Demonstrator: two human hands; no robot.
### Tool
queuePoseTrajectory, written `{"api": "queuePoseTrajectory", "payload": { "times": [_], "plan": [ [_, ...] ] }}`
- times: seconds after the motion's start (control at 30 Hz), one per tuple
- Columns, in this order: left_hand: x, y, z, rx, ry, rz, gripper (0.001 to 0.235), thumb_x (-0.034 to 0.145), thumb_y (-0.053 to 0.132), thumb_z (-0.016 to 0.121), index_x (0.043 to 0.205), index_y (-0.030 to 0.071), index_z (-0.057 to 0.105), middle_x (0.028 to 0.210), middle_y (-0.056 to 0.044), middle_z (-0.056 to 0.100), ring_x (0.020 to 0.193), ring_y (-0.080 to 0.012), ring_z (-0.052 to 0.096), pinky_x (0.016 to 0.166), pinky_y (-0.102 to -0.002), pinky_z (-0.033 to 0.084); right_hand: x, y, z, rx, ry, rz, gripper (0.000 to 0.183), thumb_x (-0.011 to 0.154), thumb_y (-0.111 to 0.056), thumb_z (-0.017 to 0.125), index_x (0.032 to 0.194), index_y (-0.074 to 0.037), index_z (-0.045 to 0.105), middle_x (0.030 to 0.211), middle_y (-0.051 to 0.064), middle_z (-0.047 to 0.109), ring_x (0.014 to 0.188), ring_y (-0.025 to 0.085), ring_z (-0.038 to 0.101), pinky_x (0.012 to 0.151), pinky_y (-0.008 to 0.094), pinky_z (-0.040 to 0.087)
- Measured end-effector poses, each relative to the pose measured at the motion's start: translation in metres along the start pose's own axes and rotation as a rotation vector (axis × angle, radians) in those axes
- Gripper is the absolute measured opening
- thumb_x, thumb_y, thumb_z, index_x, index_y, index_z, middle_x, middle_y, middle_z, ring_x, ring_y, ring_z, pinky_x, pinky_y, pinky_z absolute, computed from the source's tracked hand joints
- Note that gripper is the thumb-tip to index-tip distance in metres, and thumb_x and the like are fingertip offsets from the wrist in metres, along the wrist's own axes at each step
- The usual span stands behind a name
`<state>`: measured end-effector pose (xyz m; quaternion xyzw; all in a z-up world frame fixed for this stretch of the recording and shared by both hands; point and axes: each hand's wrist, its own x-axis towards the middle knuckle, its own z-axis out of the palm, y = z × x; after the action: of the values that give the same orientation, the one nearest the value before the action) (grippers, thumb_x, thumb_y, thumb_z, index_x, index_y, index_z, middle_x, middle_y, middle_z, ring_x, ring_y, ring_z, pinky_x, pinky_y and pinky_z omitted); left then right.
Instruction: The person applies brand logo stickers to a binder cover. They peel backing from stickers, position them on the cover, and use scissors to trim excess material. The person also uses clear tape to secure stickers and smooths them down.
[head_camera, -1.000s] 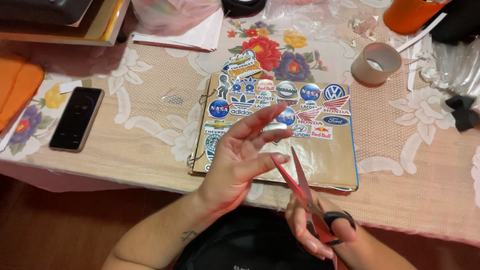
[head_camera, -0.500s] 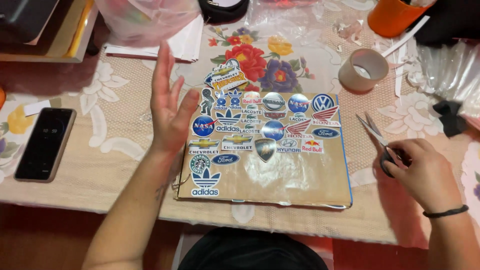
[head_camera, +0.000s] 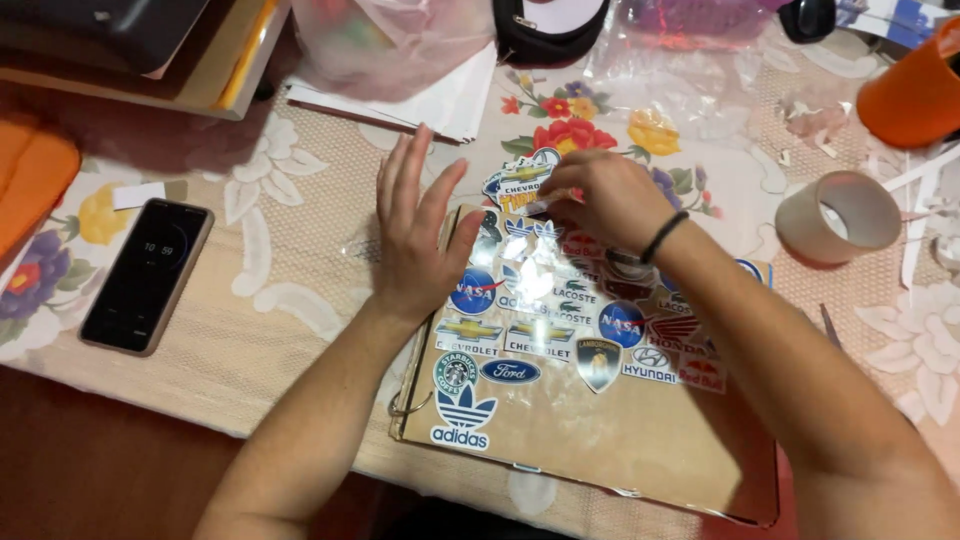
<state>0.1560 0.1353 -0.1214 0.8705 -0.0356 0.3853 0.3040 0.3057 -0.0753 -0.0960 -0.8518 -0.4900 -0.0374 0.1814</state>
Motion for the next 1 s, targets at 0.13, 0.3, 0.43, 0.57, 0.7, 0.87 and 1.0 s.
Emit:
{"api": "queuePoseTrajectory", "payload": {
  "times": [0.13,0.3,0.43,0.57,0.7,0.87,1.0],
  "plan": [
    [0.003,-0.006,0.001,0.117,0.111,0.178,0.041,0.104,0.029,0.06,0.139,0.007,0.059,0.158,-0.022,0.033,0.15,-0.044,0.025,0.123,-0.06,0.014,0.036,0.026,0.014,-0.002,-0.115,0.096,0.035,0.082,-0.031,0.081,0.114,-0.02,0.074,0.114,0.007,0.07,0.108,0.037,0.067,0.09,0.048,0.054],
    [0.001,-0.007,0.004,0.157,0.154,0.214,0.037,0.102,0.017,0.061,0.136,0.006,0.062,0.157,-0.025,0.035,0.148,-0.0464,0.027,0.122,-0.062,0.013,0.052,0.049,0.022,0.012,-0.242,0.255,0.045,0.072,-0.036,0.087,0.112,-0.022,0.073,0.107,0.005,0.068,0.106,0.037,0.067,0.092,0.049,0.053],
    [0.0,-0.008,0.004,0.159,0.17,0.225,0.036,0.101,0.009,0.057,0.136,0.006,0.063,0.157,-0.025,0.035,0.149,-0.0455,0.027,0.123,-0.061,0.012,0.058,0.057,0.027,0.041,-0.248,0.285,0.032,0.072,-0.034,0.087,0.099,-0.021,0.074,0.094,0.001,0.074,0.1,0.031,0.07,0.089,0.044,0.053],
    [0.0,-0.008,0.006,0.133,0.187,0.226,0.035,0.101,0.005,0.054,0.136,0.005,0.063,0.157,-0.025,0.035,0.15,-0.045,0.026,0.123,-0.061,0.011,0.056,0.06,0.031,0.133,-0.225,0.258,0.026,0.078,-0.032,0.084,0.097,-0.019,0.073,0.092,0.003,0.076,0.098,0.031,0.071,0.087,0.044,0.054],
    [0.0,-0.007,0.007,0.113,0.195,0.229,0.034,0.103,0.004,0.051,0.135,0.005,0.064,0.158,-0.024,0.034,0.151,-0.0437,0.024,0.123,-0.06,0.01,0.043,0.051,0.018,0.249,-0.222,0.256,0.028,0.087,-0.024,0.075,0.112,-0.015,0.068,0.095,0.008,0.075,0.098,0.035,0.069,0.091,0.05,0.052],
    [0.001,0.002,0.001,0.093,0.171,0.255,0.039,0.098,0.003,0.056,0.136,0.005,0.063,0.159,-0.025,0.031,0.151,-0.0454,0.021,0.123,-0.062,0.008,0.024,0.015,-0.002,0.077,0.238,-0.071,0.011,0.092,-0.011,0.078,0.103,-0.015,0.077,0.087,0.005,0.074,0.083,0.029,0.072,0.07,0.036,0.06],
    [0.0,0.012,-0.001,0.041,0.163,0.328,0.052,0.089,0.003,0.07,0.14,0.009,0.061,0.16,-0.024,0.031,0.151,-0.0477,0.021,0.122,-0.065,0.009,-0.007,-0.019,-0.016,-0.387,0.533,-0.388,0.007,0.095,-0.016,0.078,0.099,-0.021,0.078,0.101,-0.002,0.074,0.097,0.019,0.071,0.076,0.028,0.058]
  ]
}}
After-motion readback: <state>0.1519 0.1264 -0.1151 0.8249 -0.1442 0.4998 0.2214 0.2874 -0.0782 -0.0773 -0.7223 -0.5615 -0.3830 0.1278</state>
